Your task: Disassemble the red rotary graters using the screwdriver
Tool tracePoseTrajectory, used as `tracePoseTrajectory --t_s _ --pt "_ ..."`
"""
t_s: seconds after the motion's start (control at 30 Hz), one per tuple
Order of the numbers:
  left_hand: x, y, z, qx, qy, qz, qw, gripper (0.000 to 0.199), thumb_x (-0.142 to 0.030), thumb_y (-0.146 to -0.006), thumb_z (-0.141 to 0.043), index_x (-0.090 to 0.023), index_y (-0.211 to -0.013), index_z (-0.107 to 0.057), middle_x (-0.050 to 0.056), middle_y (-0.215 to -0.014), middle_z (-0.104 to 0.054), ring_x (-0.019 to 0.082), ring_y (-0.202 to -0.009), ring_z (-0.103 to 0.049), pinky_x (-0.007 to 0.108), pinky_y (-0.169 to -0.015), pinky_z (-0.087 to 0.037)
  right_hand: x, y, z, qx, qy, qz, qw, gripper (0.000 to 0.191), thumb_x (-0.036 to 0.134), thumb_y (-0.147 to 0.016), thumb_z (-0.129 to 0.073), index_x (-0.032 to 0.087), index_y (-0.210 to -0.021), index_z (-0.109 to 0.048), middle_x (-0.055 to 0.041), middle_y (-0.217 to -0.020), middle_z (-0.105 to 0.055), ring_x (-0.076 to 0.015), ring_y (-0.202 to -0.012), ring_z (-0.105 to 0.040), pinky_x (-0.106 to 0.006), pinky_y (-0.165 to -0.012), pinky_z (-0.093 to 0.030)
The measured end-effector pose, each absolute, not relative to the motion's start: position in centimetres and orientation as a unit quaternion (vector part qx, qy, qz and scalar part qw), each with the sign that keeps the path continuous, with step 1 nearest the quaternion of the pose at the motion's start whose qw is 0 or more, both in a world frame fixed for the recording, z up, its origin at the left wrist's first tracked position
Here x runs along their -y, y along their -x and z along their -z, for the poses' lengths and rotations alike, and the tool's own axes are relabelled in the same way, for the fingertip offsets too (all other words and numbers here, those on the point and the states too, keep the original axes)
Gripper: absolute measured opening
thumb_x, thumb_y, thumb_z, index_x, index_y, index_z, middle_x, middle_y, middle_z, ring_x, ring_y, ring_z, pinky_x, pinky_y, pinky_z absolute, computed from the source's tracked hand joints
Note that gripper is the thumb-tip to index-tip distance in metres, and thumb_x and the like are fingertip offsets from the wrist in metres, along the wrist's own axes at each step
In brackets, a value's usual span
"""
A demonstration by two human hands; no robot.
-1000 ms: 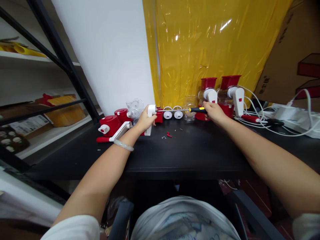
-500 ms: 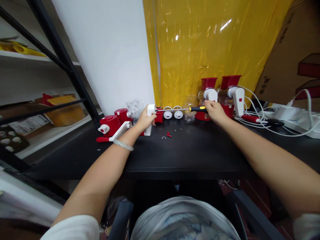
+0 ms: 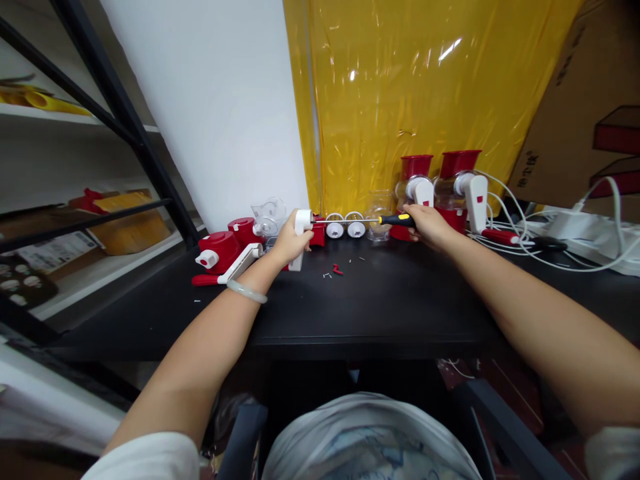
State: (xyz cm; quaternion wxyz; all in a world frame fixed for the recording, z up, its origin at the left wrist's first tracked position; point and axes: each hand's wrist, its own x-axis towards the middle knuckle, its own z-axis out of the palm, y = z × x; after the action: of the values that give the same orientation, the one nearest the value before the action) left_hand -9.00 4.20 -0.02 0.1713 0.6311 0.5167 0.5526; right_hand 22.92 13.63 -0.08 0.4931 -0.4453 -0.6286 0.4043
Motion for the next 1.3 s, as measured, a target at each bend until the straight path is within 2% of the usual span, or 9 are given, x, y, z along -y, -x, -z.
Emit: tracePoseTrajectory --t_s 0.07,0.17,0.4,0.5,0.67,0.83,1.3 --pt "-3.9 9.1 -0.1 -0.513 -0.653 -0.547 0.109 0.042 -0.009 -0.066 -0.063 -0.022 -0.105 -0.055 -0.005 -0.071 -0.060 0.012 -0.056 -0.058 0.025 -0.058 -0.048 -13.2 -22.8 -0.2 0.596 0.443 -0.478 0.468 0.030 0.039 -0.097 -0.056 0.025 -0.073 -0.046 0.0054 -0.041 -0.039 -0.0112 -0.035 -0.027 -0.026 -0.040 -0.021" --pt "-3.6 9.2 -0.2 -0.501 -0.671 -0.543 0.062 0.041 -0.008 -0.066 -0.064 -0.022 -0.104 -0.056 -0.003 -0.077 -0.061 0.012 -0.063 -0.059 0.024 -0.061 -0.047 -12.9 -22.9 -0.3 0.577 0.453 -0.512 0.447 0.029 0.038 -0.096 -0.057 0.025 -0.073 -0.045 0.0050 -0.041 -0.038 -0.0100 -0.036 -0.024 -0.025 -0.039 -0.019" --pt "-3.7 9.1 0.0 -0.510 -0.680 -0.517 0.101 0.041 -0.010 -0.069 -0.065 -0.022 -0.107 -0.054 -0.005 -0.074 -0.059 0.010 -0.053 -0.057 0.023 -0.054 -0.046 -14.9 -23.5 0.6 0.656 0.474 -0.327 0.488 0.039 0.043 -0.097 -0.054 0.024 -0.063 -0.050 0.0012 -0.039 -0.045 -0.0140 -0.034 -0.039 -0.028 -0.039 -0.030" --pt "-3.8 9.1 0.0 -0.510 -0.671 -0.527 0.112 0.041 -0.010 -0.069 -0.064 -0.022 -0.107 -0.054 -0.005 -0.074 -0.059 0.009 -0.050 -0.056 0.023 -0.050 -0.044 -15.0 -23.5 0.8 0.672 0.463 -0.285 0.502 0.042 0.044 -0.098 -0.050 0.024 -0.060 -0.048 0.0014 -0.038 -0.045 -0.0143 -0.035 -0.040 -0.028 -0.041 -0.030" --pt "-4.1 9.5 0.0 -0.497 -0.670 -0.545 0.083 0.037 -0.009 -0.067 -0.062 -0.023 -0.099 -0.052 -0.006 -0.072 -0.056 0.010 -0.054 -0.056 0.023 -0.053 -0.046 -14.1 -23.2 0.4 0.684 0.453 -0.260 0.510 0.039 0.040 -0.097 -0.047 0.024 -0.062 -0.049 0.0032 -0.038 -0.043 -0.0139 -0.035 -0.039 -0.027 -0.043 -0.029" --pt "-4.0 9.3 0.0 -0.492 -0.669 -0.548 0.100 0.039 -0.009 -0.066 -0.062 -0.023 -0.101 -0.051 -0.006 -0.071 -0.056 0.010 -0.054 -0.056 0.024 -0.053 -0.045 -14.0 -23.3 0.1 0.697 0.416 -0.239 0.534 0.032 0.035 -0.093 -0.049 0.024 -0.063 -0.050 0.0036 -0.041 -0.044 -0.0143 -0.039 -0.043 -0.027 -0.045 -0.031" --pt "-4.2 8.9 -0.1 -0.490 -0.634 -0.573 0.173 0.040 -0.009 -0.066 -0.063 -0.023 -0.102 -0.052 -0.007 -0.067 -0.054 0.010 -0.053 -0.054 0.024 -0.053 -0.046 -12.9 -23.6 -0.6 0.706 0.399 -0.171 0.559 0.034 0.044 -0.095 -0.050 0.023 -0.068 -0.053 -0.0001 -0.055 -0.047 -0.0170 -0.056 -0.046 -0.028 -0.053 -0.032"
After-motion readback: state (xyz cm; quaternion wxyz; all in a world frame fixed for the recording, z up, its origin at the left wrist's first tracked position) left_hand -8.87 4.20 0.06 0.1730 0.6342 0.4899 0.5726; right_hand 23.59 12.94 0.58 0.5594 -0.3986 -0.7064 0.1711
